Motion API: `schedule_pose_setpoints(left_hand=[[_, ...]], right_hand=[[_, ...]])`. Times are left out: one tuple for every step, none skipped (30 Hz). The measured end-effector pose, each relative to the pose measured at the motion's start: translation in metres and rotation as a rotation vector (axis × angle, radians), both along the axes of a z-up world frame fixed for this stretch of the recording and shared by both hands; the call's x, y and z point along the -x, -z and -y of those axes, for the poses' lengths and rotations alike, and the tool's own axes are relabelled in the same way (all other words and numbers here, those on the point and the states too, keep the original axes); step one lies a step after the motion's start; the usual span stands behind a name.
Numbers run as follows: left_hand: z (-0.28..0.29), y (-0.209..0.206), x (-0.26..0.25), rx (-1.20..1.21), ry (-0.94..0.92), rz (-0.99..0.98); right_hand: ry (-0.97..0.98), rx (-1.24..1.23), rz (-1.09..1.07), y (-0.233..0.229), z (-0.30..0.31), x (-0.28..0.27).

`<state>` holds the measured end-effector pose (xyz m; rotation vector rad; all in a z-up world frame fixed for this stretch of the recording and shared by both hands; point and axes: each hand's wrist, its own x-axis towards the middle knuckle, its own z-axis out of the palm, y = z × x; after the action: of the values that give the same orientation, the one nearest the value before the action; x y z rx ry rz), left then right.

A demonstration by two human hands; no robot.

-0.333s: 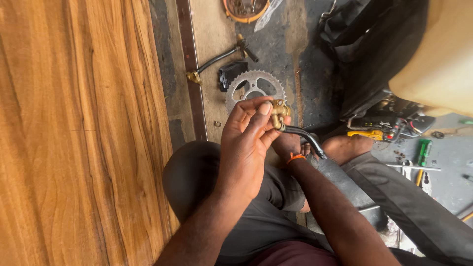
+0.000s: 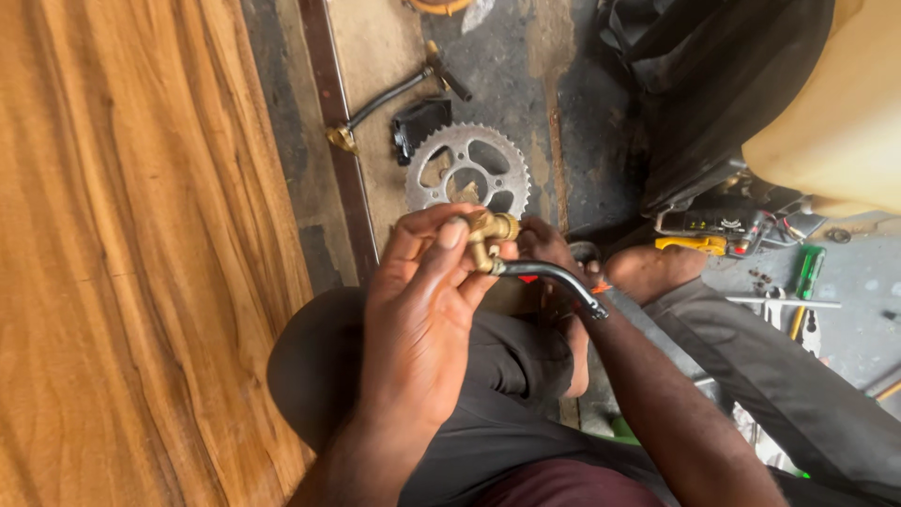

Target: The person sits on the floor and uses a T-handle wrench to tighten a fitting on a small engine. They then wipe the area with a cloth and use pliers to adjust a small component on the engine.

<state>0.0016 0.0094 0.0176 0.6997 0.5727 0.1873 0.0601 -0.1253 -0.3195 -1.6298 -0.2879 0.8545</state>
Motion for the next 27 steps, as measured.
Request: schedule_pose_setpoints(left_hand=[[0.000, -0.003, 0.002, 0.001, -0.003, 0.005], [0.000, -0.005, 0.003, 0.002, -0.005, 0.011], [0.001, -0.007, 0.005, 0.008, 0.010, 0.007], [0.002, -0.010, 0.007, 0.014, 0.026, 0.004], [0.002, -0.012, 0.010, 0.016, 0.033, 0.001], [0.003, -0.014, 0.012, 0.025, 0.028, 0.000], [0.003, -0.015, 0.013, 0.029, 0.029, 0.005], [0.003, -0.016, 0.013, 0.033, 0.030, 0.011], [0.002, -0.016, 0.013, 0.013, 0.015, 0.021], [0.000, -0.015, 0.013, -0.006, -0.001, 0.031], [-0.002, -0.015, 0.013, -0.024, -0.018, 0.043], [-0.005, -0.015, 0.014, -0.021, -0.032, 0.044], [-0.008, -0.015, 0.017, -0.012, -0.051, 0.046], [-0.011, -0.014, 0.019, -0.004, -0.070, 0.047], [-0.012, -0.014, 0.022, -0.005, -0.081, 0.038], [-0.014, -0.016, 0.024, -0.007, -0.092, 0.030], [-0.016, -0.017, 0.026, -0.015, -0.101, 0.030], [-0.016, -0.020, 0.029, -0.008, -0.115, 0.018], [-0.018, -0.023, 0.030, -0.007, -0.130, 0.012], [-0.019, -0.025, 0.032, -0.007, -0.146, 0.006], [-0.019, -0.028, 0.034, -0.012, -0.151, 0.025], [-0.020, -0.029, 0.036, -0.018, -0.157, 0.044], [-0.020, -0.031, 0.039, -0.019, -0.166, 0.058], [-0.020, -0.032, 0.041, -0.017, -0.169, 0.063], [-0.021, -0.032, 0.042, -0.016, -0.173, 0.072], [-0.021, -0.032, 0.043, -0.015, -0.177, 0.082], [-0.021, -0.033, 0.044, -0.017, -0.181, 0.090]], right_hand=[[0.028, 0.028, -0.146, 0.005, 0.001, 0.001], [-0.012, 0.021, -0.135, 0.008, 0.001, 0.005], [-0.049, 0.013, -0.141, 0.009, -0.002, 0.011], [-0.088, 0.000, -0.142, 0.010, -0.003, 0.017], [-0.131, 0.003, -0.094, 0.008, -0.007, 0.025], [-0.169, 0.005, -0.056, 0.007, -0.013, 0.030], [-0.194, 0.004, -0.011, 0.004, -0.019, 0.032], [-0.199, 0.028, 0.058, 0.001, -0.021, 0.031], [-0.195, 0.050, 0.118, -0.004, -0.022, 0.034], [-0.189, 0.067, 0.160, -0.009, -0.022, 0.035], [-0.172, 0.119, 0.231, -0.013, -0.020, 0.029], [-0.151, 0.173, 0.300, -0.018, -0.015, 0.021], [-0.136, 0.231, 0.372, -0.023, -0.005, 0.012], [-0.122, 0.270, 0.442, -0.028, 0.004, 0.002], [-0.104, 0.313, 0.506, -0.033, 0.015, -0.008], [-0.090, 0.356, 0.566, -0.039, 0.025, -0.015], [-0.088, 0.379, 0.592, -0.045, 0.029, -0.022], [-0.094, 0.412, 0.608, -0.051, 0.033, -0.027], [-0.098, 0.437, 0.630, -0.056, 0.034, -0.036], [-0.102, 0.463, 0.651, -0.060, 0.034, -0.043], [-0.124, 0.420, 0.683, -0.063, 0.033, -0.046], [-0.147, 0.377, 0.714, -0.065, 0.032, -0.047], [-0.176, 0.337, 0.742, -0.066, 0.032, -0.046], [-0.175, 0.380, 0.651, -0.065, 0.033, -0.044], [-0.174, 0.421, 0.565, -0.065, 0.033, -0.043], [-0.173, 0.461, 0.479, -0.064, 0.034, -0.040], [-0.257, 0.511, 0.498, -0.061, 0.033, -0.034]])
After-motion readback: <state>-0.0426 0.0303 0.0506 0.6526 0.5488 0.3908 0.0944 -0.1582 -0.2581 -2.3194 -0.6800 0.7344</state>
